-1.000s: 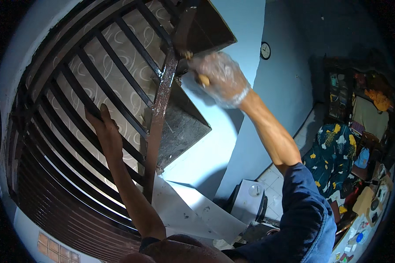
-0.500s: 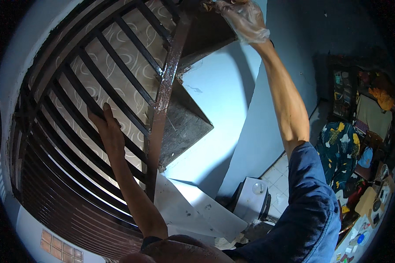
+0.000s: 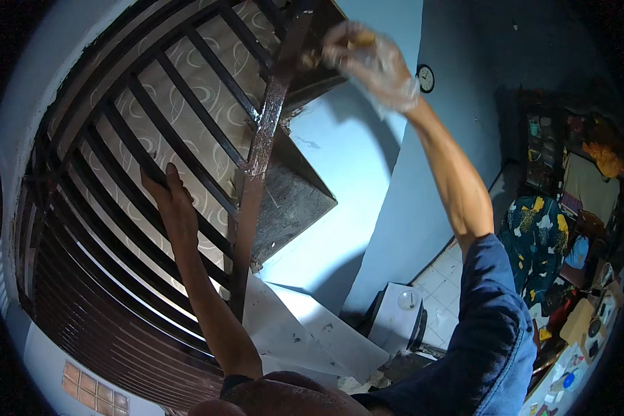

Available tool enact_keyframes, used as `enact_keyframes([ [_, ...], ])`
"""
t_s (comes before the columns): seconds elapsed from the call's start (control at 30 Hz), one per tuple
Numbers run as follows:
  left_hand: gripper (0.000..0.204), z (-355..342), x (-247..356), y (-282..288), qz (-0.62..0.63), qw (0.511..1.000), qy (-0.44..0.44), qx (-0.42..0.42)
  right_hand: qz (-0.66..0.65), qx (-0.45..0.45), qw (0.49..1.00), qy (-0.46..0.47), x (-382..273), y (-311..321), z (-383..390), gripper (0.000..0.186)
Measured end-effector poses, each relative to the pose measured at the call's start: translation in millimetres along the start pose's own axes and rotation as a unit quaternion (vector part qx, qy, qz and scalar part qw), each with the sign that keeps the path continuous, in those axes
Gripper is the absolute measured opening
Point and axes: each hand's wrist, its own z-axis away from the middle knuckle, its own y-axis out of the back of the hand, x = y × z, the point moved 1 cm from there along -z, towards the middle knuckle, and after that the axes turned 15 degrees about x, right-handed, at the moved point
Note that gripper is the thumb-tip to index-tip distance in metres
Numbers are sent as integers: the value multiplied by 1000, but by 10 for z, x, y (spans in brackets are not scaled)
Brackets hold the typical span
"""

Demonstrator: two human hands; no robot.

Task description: Painting a metal staircase railing with a brush.

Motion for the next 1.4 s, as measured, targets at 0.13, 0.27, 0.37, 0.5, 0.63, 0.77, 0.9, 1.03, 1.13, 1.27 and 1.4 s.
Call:
enact_keyframes([
  [0.13,64,-84,-225,-6,-17,997,-61,37,37,84,995,46,490,3,-598,20],
  [0.27,64,-96,-227,-82,-23,992,-105,67,118,184,973,70,350,57,-812,13],
  [0.37,68,-25,-63,-14,-11,999,-38,15,234,117,942,209,320,-108,-467,21],
  [0.5,66,-111,-309,-17,-11,994,-89,68,179,10,950,254,126,-292,-71,25],
  [0.63,63,-75,-241,-109,-10,994,-88,58,235,94,937,241,170,82,-332,24],
  [0.77,63,-77,-271,-30,-18,993,-94,62,233,47,938,254,371,-253,-360,25],
  [0.9,65,-86,-270,-141,-14,993,-92,68,135,53,952,269,201,-102,-325,27],
  [1.03,67,-125,-340,72,-33,993,-97,67,199,103,947,231,367,-372,-516,27],
  [1.13,67,-96,-266,-74,-12,994,-96,56,263,104,914,289,377,-222,-507,31],
  [1.27,65,-221,-461,-76,-98,944,-280,145,188,86,951,229,273,-269,-402,37],
  [1.4,64,-119,-309,-60,-19,993,-103,59,253,123,942,184,433,-217,-587,23],
])
